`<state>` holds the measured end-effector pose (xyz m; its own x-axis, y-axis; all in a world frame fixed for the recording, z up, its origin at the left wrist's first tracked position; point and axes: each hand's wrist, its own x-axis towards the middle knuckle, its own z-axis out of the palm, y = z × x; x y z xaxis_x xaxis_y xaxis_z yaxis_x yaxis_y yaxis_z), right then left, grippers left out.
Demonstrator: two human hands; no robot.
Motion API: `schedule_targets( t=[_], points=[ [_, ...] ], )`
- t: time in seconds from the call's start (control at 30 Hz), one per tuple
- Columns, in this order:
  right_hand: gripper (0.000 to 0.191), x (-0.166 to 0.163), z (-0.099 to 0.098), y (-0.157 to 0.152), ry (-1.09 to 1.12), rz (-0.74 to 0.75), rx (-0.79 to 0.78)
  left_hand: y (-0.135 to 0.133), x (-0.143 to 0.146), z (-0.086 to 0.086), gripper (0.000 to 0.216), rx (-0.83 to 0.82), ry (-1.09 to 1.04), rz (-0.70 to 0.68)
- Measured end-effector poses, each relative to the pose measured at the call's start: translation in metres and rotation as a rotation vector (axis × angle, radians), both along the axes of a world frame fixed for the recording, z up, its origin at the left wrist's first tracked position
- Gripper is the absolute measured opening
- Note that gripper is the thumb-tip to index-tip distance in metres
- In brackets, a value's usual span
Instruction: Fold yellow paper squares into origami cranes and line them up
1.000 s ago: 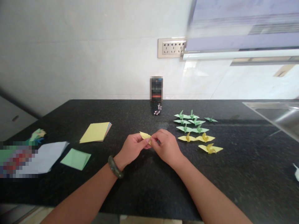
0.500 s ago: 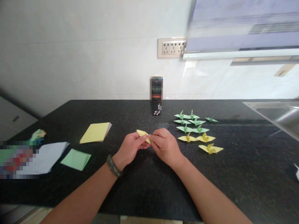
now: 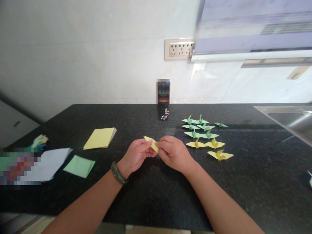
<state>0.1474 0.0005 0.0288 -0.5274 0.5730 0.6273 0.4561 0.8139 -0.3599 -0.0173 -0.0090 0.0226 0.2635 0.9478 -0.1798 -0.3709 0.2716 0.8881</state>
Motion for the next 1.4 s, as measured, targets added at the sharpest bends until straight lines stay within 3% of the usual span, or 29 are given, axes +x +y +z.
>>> schedule_targets(
  t=[0.5, 0.6, 0.73, 0.83, 0.9, 1.4],
  points=[
    [0.027, -0.001, 0.003, -0.003, -0.059, 0.055, -0.017, 0.0, 0.003, 0.001, 0.029, 0.02, 0.086, 0.072],
    [0.027, -0.003, 0.005, -0.005, 0.094, 0.011, -0.149, 0.0, 0.003, 0.001, 0.029, 0.034, 0.106, 0.087],
    [0.024, -0.008, 0.005, -0.005, 0.287, -0.213, -0.451, 0.0, 0.003, 0.001, 0.028, 0.07, 0.136, 0.088],
    [0.031, -0.009, 0.001, -0.003, 0.293, -0.185, -0.701, -0.001, 0.002, 0.002, 0.029, 0.094, 0.155, 0.072],
    [0.03, -0.009, -0.002, -0.002, 0.297, -0.134, -0.779, -0.001, 0.003, 0.002, 0.028, 0.112, 0.164, 0.073],
    [0.024, -0.011, -0.002, -0.006, 0.077, -0.16, -0.351, -0.001, 0.005, 0.001, 0.022, 0.201, 0.235, 0.144]
  ],
)
